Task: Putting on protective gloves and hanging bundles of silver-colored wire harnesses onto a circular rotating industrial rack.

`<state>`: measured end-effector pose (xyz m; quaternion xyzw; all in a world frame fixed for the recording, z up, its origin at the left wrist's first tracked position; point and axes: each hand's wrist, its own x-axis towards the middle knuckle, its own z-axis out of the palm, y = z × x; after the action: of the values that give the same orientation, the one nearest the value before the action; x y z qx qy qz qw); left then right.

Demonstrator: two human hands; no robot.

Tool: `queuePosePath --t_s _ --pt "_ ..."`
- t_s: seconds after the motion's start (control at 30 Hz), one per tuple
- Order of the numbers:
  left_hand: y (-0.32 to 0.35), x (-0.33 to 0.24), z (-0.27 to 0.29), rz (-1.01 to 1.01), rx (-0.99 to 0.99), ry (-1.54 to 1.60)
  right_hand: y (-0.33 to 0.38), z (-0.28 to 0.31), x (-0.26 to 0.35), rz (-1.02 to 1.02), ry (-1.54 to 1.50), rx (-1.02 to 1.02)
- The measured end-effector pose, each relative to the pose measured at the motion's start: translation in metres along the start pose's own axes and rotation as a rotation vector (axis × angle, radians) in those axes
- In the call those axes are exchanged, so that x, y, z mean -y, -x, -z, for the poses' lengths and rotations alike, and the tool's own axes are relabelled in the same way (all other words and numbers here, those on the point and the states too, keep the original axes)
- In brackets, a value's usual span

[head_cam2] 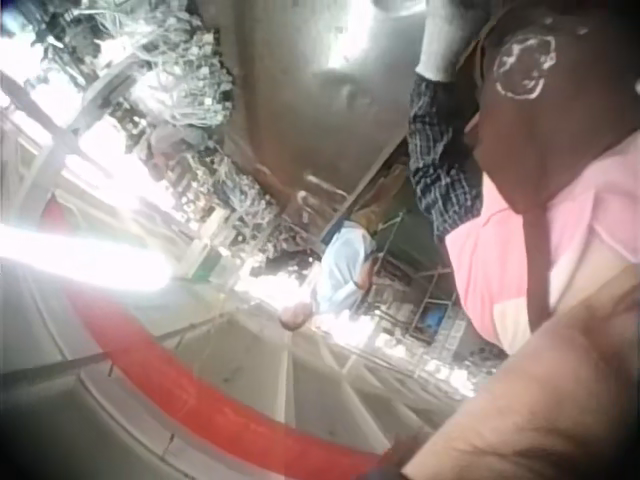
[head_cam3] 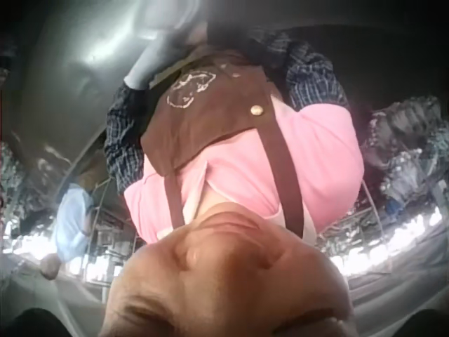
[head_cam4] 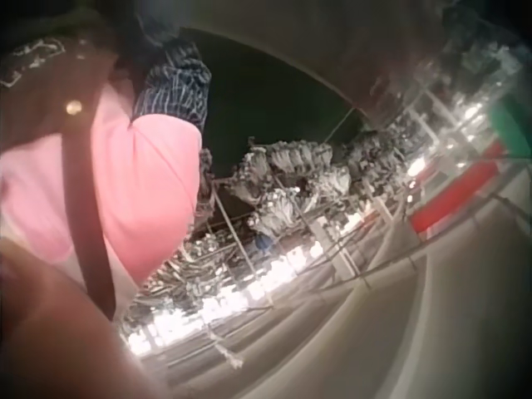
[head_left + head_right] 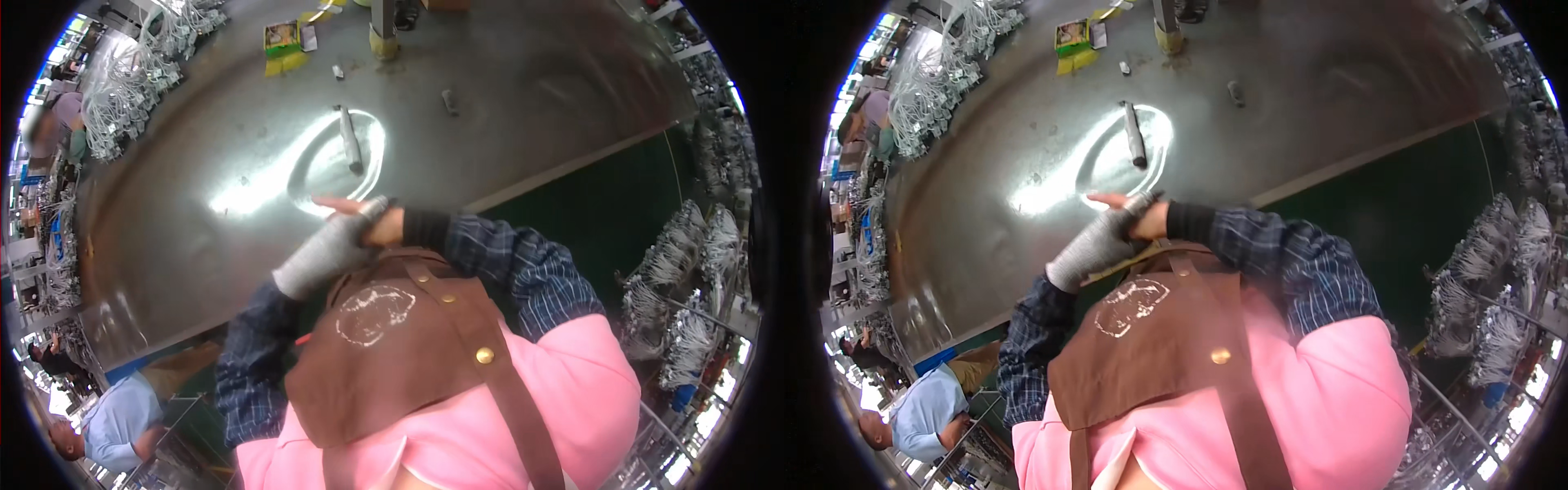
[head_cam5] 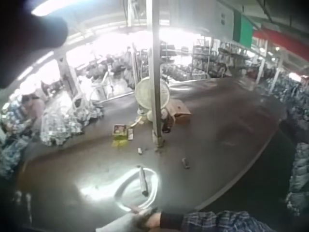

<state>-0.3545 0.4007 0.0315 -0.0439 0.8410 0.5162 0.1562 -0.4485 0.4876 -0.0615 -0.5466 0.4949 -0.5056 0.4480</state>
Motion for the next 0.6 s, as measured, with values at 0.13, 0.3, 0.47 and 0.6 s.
queuePosePath --t_s 0.13,0.3,0.47,0.6 --pt "-0.024 -0.012 0.001 0.101 -0.082 -0.106 0.020 0.027 -0.020 -0.312 -0.063 -0.057" --pt "-0.027 0.009 0.015 0.021 -0.506 -0.094 0.034 0.150 -0.058 -0.167 0.939 -0.832" --pt "0.011 0.033 0.028 0.359 -0.502 0.613 0.070 0.233 -0.109 -0.631 0.906 -1.092" --pt "0.017 0.031 -0.009 0.449 -0.574 0.652 0.065 0.256 -0.136 -0.630 0.978 -0.976"
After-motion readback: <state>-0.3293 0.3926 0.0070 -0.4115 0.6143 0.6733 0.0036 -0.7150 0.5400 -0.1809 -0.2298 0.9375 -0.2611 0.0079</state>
